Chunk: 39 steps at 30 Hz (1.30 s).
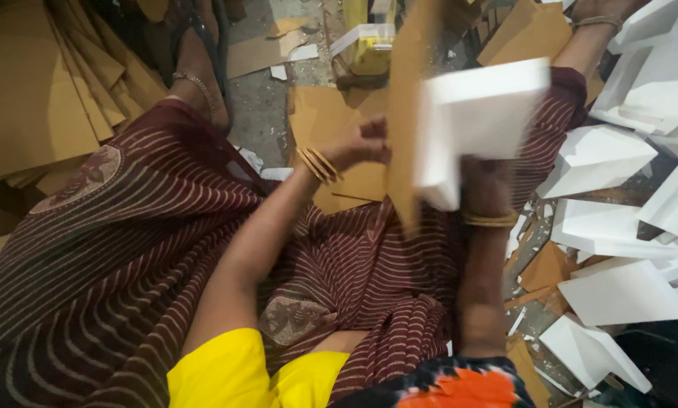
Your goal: The person assembles small cardboard boxes by folding flaps and securing them with adhesive tape. They repeatedly pick up flat cardboard pieces, fold them into box shapes, and use a tape dispenser to seal the edges.
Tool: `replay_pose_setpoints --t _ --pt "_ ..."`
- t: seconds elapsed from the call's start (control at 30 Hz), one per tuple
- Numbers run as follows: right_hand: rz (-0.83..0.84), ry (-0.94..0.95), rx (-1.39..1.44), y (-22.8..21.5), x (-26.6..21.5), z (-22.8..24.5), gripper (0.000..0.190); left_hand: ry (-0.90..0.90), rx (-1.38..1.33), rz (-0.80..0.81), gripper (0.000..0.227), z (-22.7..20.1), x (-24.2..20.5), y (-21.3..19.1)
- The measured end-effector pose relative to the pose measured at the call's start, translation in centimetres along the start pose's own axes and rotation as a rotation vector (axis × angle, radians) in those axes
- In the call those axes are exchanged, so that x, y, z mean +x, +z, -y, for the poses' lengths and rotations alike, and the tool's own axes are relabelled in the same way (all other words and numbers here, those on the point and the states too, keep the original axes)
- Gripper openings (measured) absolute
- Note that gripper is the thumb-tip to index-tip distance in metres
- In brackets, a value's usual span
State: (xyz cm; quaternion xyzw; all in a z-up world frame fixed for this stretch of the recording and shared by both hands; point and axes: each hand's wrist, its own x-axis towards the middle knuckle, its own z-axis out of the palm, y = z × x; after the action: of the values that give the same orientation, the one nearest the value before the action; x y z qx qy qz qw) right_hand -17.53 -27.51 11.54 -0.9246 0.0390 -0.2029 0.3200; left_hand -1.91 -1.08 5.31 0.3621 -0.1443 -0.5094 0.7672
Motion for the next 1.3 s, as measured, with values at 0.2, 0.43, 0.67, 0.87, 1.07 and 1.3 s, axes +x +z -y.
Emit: replay_pose_setpoints --t 0.2,0.43,0.67,0.87,1.07,1.3 --pt "-0.255 0.028 -0.291 -9.7 0.1 -3.2 0.029 -0.085 0.472 -0.249 0.052 -11.4 -5.3 -3.2" --pt "-0.057 0.559 0.444 -9.7 1.6 2.6 0.033 -0.155 1.020 -0.294 0.038 -11.4 -3.5 -5.8" --pt "0.469 0.186 0.489 -0.9 6.1 7.8 0.034 -0.127 1.367 -0.227 0.037 -12.7 -2.0 -5.6" --pt "0.398 -0.016 0.366 4.2 8.1 6.4 0.034 -0.207 1.552 -0.285 0.057 -13.4 -1.7 -2.7" --pt "0.384 0.135 0.276 8.8 5.7 2.7 0.049 -0.225 1.584 -0.098 0.098 -8.9 -0.2 1.3" --pt "0.161 0.155 0.247 9.9 5.6 2.4 0.055 0.231 1.811 -0.335 0.032 -6.6 0.3 1.4"
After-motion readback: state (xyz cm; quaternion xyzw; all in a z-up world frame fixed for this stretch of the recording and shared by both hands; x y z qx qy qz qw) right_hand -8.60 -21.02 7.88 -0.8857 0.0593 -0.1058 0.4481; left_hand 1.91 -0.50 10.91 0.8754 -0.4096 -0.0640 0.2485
